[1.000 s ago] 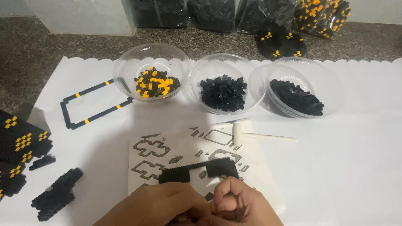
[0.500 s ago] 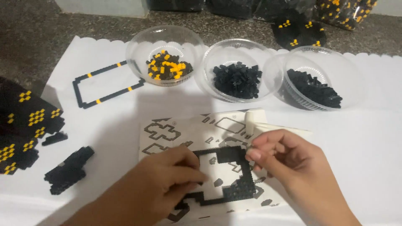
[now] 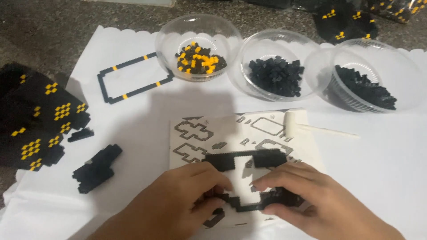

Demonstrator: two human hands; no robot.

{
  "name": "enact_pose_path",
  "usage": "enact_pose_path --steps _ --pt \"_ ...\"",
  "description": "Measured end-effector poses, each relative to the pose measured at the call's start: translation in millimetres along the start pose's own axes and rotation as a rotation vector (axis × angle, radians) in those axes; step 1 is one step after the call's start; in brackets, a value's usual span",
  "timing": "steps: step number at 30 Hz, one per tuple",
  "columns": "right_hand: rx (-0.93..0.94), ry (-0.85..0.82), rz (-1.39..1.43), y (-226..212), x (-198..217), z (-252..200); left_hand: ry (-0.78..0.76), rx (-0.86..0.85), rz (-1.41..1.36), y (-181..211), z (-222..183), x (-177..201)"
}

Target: Assembling a 3D interlocking block puzzle by attaching small pieces to a frame and using a plastic hammer.

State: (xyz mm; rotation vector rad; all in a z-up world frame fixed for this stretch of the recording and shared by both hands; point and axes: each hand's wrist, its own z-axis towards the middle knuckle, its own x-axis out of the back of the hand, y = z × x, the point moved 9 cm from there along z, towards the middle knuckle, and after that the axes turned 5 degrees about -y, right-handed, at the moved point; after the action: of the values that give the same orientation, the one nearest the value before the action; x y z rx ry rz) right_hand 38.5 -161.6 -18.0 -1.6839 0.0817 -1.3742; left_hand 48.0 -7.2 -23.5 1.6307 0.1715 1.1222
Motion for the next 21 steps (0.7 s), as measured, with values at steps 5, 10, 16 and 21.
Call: enact_pose_path --steps 5,10,16,21 --pt "-0.029 -0.004 0.002 1.2 -2.5 -0.6 0.005 -0.014 0.047 3.4 -2.0 -2.1" --pt "0.005 0.020 -0.023 -5.9 0.2 -1.0 0.022 -0.044 0.075 7.0 -2.6 -1.4" --pt "0.086 0.043 0.017 -19.0 13.0 0.4 0.054 -0.127 0.057 12.2 -1.5 4.2" --pt "-0.503 0.379 -0.526 86.3 84.7 -40.6 0.163 -0.178 0.162 13.3 0.4 20.1"
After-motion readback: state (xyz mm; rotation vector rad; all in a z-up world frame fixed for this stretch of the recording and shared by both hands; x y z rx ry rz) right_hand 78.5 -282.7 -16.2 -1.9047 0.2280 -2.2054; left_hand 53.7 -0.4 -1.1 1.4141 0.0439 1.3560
